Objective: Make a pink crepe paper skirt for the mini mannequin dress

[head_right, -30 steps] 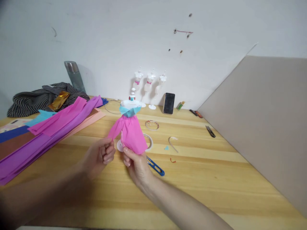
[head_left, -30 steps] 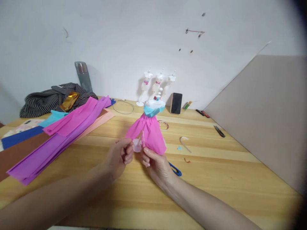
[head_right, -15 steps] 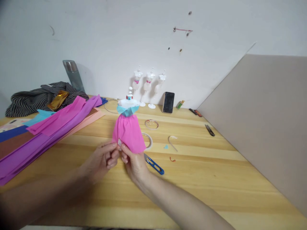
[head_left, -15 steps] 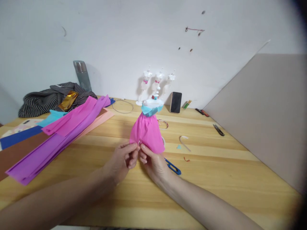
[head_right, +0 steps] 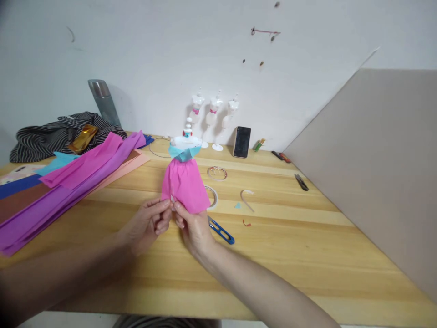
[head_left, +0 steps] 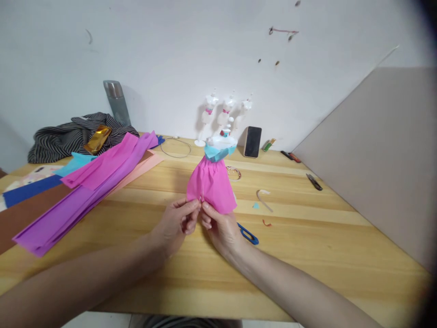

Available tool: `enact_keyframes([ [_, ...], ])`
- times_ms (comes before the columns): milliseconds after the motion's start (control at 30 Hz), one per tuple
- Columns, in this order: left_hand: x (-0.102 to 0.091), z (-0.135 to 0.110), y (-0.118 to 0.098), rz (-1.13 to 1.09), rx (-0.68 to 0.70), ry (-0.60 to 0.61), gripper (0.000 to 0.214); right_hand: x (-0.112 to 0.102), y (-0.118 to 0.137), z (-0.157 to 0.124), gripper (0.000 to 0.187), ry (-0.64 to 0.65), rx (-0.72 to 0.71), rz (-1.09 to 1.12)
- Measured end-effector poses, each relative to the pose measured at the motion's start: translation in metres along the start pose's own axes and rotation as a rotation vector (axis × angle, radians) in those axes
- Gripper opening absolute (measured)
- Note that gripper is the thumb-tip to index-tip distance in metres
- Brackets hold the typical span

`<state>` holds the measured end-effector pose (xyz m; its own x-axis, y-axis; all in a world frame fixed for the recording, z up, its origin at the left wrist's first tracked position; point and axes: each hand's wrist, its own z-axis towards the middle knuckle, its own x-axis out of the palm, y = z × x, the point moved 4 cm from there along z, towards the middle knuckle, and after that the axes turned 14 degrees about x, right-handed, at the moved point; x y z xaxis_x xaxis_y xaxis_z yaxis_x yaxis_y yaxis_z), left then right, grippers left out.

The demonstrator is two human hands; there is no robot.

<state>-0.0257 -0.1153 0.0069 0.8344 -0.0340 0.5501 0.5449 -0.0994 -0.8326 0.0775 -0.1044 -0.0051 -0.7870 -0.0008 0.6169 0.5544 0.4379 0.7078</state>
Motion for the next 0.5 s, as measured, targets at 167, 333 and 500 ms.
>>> enact_keyframes([
  [167, -0.0012, -0.0026, -0.0008, 0.000, -0.037, -0.016, 0.028, 0.0004, 0.0015, -0.0030, 0.030, -0.003, -0.022, -0.033],
  [333, -0.0010, -0.0035, -0.0010, 0.009, -0.022, -0.015, 0.029, -0.0004, 0.0013, -0.0022, 0.030, 0.001, -0.049, -0.024],
  [500, -0.0019, -0.0013, -0.0024, 0.013, 0.030, -0.019, 0.030, -0.0004, -0.0015, -0.0025, 0.029, 0.050, -0.023, -0.042],
])
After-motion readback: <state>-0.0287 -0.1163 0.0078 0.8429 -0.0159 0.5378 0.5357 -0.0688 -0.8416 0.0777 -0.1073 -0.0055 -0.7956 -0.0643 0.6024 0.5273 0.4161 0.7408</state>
